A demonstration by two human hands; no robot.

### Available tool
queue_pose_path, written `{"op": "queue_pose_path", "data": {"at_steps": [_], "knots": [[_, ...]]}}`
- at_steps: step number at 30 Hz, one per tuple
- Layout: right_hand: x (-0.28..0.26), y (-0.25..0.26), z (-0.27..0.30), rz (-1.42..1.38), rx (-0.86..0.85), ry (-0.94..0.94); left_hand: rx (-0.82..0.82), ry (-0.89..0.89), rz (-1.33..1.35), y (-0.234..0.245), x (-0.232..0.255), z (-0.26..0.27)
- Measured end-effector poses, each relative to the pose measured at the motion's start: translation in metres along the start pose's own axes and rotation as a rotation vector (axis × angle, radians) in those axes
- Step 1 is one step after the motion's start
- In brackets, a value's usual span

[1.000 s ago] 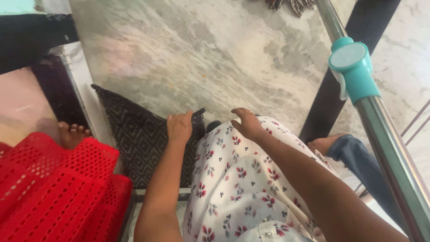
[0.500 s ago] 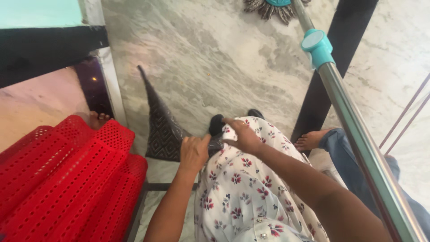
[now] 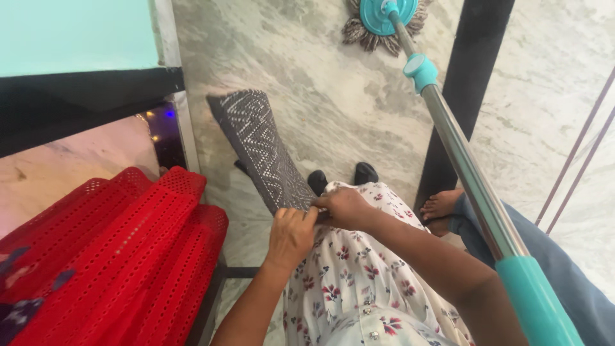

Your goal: The person cleans a marble floor with a long-handled mop, picks up and moves a small rug by hand, and continues mopping the floor surface.

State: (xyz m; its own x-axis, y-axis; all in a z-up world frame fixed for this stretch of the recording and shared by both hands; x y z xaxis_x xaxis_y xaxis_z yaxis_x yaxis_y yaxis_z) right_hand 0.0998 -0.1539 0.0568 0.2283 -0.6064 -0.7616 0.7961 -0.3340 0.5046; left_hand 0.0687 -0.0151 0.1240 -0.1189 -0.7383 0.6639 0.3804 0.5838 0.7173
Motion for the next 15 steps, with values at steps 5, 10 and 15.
{"op": "queue_pose_path", "data": {"at_steps": [5, 10, 15], "knots": [[-0.037, 0.024, 0.016, 0.238, 0.034, 0.092, 0.055, -0.025, 0.145, 0.04, 0.016, 0.001], [-0.08, 0.067, 0.033, 0.24, 0.261, 0.229, 0.148, -0.166, 0.144, 0.079, 0.009, -0.007], [-0.118, 0.114, 0.046, 0.18, 0.425, 0.273, 0.316, -0.123, 0.078, 0.11, -0.015, -0.031]]}}
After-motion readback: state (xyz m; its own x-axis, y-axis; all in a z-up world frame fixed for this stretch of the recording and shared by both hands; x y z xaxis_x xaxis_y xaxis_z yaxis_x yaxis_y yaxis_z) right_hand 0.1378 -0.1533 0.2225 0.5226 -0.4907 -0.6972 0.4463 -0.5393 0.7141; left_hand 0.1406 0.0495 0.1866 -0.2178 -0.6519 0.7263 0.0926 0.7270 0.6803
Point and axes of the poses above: each hand's wrist, its own z-axis away from the middle knuckle, its own y-axis out of the back of the hand, x = y × z, the point moved 5 cm from there along -z, towards the middle knuckle, and after that the axes turned 5 degrees about z, right-handed, at the moved point
